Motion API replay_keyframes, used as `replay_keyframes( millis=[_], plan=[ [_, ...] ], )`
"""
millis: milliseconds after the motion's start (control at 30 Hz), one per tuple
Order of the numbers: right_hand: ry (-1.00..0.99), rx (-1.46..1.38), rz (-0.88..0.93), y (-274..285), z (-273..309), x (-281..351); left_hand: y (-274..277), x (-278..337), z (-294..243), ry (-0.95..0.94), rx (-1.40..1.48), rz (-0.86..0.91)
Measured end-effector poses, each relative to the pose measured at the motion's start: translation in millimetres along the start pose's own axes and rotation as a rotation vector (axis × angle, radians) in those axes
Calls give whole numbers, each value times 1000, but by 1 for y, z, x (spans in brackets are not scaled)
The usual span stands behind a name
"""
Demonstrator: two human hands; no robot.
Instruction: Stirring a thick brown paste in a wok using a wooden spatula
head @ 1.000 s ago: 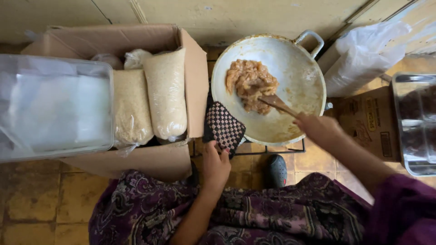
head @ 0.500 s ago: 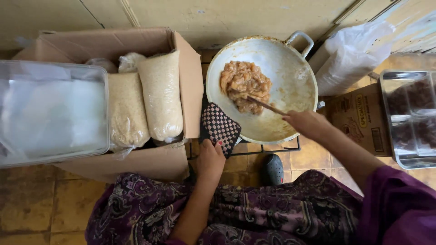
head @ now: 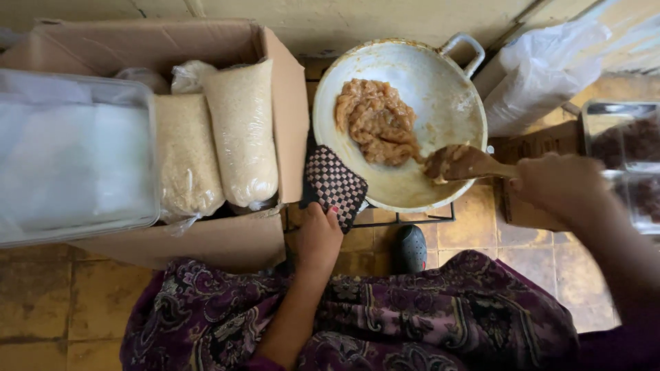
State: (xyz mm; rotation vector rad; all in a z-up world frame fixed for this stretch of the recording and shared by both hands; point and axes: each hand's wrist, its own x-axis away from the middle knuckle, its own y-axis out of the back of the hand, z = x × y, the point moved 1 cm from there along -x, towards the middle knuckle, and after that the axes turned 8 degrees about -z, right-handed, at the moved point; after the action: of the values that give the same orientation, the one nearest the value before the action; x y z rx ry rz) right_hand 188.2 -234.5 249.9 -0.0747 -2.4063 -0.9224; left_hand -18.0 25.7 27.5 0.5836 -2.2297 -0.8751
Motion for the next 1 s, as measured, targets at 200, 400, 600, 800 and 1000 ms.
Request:
replay_keyframes(
  millis=[200, 400, 600, 800, 1000],
  plan=[
    [-69, -163, -312, -60, 17, -58, 3, 0, 2, -30, 18, 6],
    [-205, -152, -31, -4, 7, -38, -10, -3, 9, -55, 32, -19],
    [-135, -186, -278, -36, 20, -91, 8, 2, -1, -21, 37, 3],
    [-195, -94, -396, -99, -28, -141, -38, -14, 29, -50, 183, -34],
    [-18, -180, -766, -83, 5, -190, -24, -7, 13, 101, 186, 75]
  ],
)
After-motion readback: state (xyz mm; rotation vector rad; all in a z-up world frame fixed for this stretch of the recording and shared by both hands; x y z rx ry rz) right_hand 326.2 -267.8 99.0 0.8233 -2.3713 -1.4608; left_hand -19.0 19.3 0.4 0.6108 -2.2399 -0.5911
